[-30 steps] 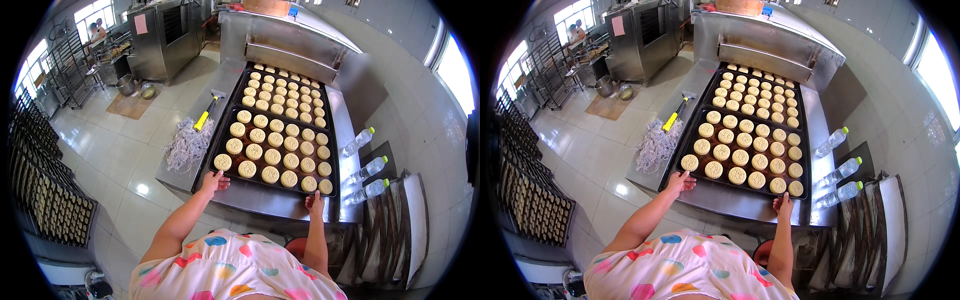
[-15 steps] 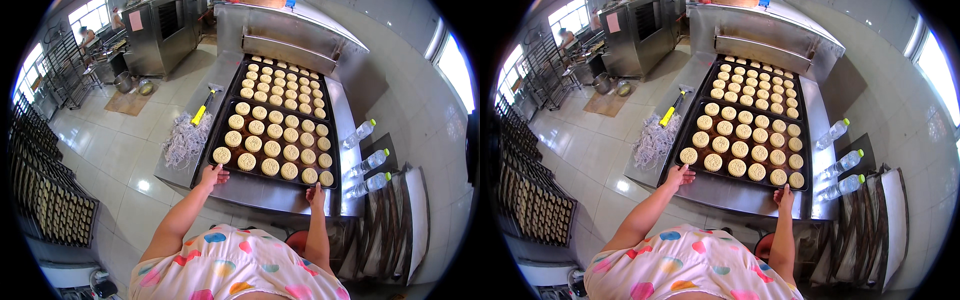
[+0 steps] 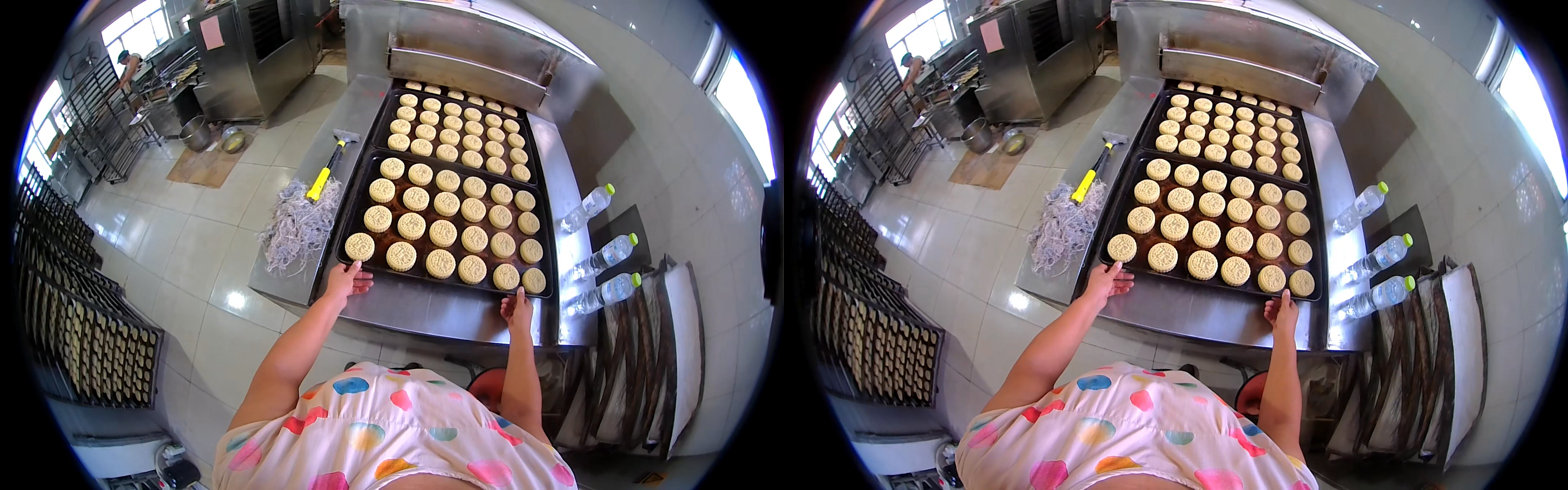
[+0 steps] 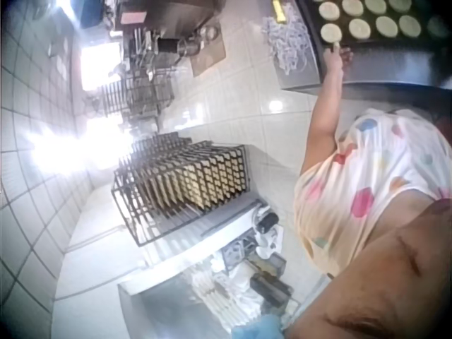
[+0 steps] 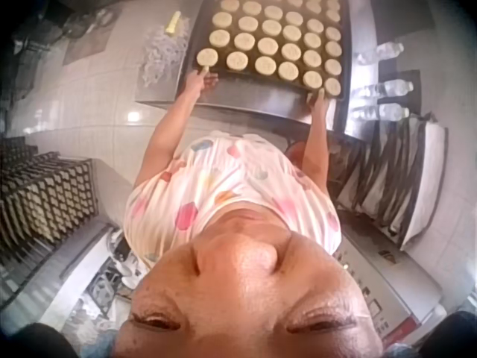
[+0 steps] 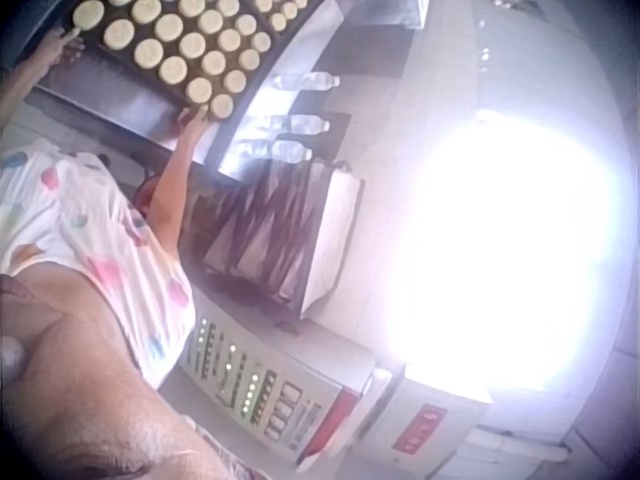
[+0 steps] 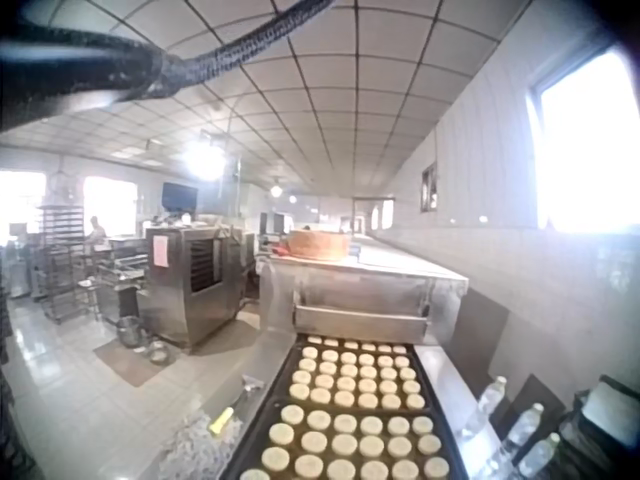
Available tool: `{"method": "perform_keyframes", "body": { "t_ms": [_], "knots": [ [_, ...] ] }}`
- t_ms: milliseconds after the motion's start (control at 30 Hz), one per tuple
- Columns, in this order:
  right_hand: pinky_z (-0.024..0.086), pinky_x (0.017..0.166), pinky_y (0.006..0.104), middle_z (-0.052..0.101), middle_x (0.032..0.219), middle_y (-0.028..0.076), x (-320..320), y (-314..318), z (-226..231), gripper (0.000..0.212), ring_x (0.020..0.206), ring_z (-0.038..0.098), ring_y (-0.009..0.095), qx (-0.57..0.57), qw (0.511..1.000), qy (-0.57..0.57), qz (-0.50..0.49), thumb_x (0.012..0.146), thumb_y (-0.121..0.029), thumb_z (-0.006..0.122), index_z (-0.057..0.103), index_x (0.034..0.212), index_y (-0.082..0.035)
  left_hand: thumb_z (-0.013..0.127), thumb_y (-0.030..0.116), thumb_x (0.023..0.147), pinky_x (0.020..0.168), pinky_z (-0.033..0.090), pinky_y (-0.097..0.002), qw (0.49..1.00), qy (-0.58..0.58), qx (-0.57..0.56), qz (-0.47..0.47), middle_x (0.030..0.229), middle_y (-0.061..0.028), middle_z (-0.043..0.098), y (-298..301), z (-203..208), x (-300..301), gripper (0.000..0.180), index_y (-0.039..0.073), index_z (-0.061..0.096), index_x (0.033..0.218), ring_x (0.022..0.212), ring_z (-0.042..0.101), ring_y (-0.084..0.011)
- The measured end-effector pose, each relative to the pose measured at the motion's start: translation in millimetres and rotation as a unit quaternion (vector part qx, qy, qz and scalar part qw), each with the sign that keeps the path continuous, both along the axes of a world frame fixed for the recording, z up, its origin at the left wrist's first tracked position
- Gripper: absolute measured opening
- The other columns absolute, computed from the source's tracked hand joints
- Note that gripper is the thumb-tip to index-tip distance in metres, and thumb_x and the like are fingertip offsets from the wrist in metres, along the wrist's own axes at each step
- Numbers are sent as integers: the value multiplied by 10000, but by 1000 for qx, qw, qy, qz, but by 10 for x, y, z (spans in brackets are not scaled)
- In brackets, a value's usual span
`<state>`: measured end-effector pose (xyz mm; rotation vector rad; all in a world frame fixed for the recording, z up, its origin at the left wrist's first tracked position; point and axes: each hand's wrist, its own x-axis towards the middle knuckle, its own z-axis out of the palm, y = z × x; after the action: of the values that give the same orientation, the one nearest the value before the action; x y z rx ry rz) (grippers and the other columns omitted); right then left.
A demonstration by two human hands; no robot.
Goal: The person lifts a tray of patterned dough rounds from a table and slides it into a tall rack, then removes a different tray from the rack and places it onto a metal conveyor belt leading into a large oven, and finally moves an empty metal cart across the floor.
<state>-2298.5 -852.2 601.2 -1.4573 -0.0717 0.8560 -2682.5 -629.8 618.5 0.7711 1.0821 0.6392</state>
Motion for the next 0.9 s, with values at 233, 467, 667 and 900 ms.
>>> {"method": "perform_keyframes", "body": {
  "t_ms": [233, 467, 667, 900],
  "knots": [
    [484, 444, 253, 594, 638, 56, 3, 34, 21, 413, 504, 557, 130, -6, 1000, -3, -1, 895, -455, 507, 533, 810, -52, 527, 279, 918, 547, 546, -322, 1000, 8, 4, -2, 897, -203, 643, 36, -2, 18, 289, 5, 438, 940, 702, 659, -263],
    [487, 444, 258, 594, 638, 58, 26, 68, 16, 405, 498, 554, 132, -10, 1000, 2, -8, 895, -449, 511, 531, 804, -55, 526, 291, 917, 556, 547, -319, 1000, 18, 4, -7, 885, -195, 644, 76, -9, 34, 297, 7, 446, 946, 707, 660, -258],
    [488, 439, 261, 596, 637, 55, 48, 105, -5, 409, 496, 554, 133, -14, 1000, 4, -10, 892, -456, 513, 536, 808, -56, 535, 296, 912, 557, 546, -317, 1000, 21, 1, -22, 865, -187, 649, 129, -45, 26, 315, -5, 461, 967, 695, 661, -252],
    [490, 438, 259, 596, 637, 56, 60, 129, -5, 411, 492, 552, 132, -13, 1000, 5, -7, 893, -456, 509, 541, 813, -54, 547, 305, 905, 565, 550, -323, 999, 26, -6, -36, 834, -177, 654, 184, -42, 18, 334, -20, 484, 944, 693, 663, -247]
  ]
}}
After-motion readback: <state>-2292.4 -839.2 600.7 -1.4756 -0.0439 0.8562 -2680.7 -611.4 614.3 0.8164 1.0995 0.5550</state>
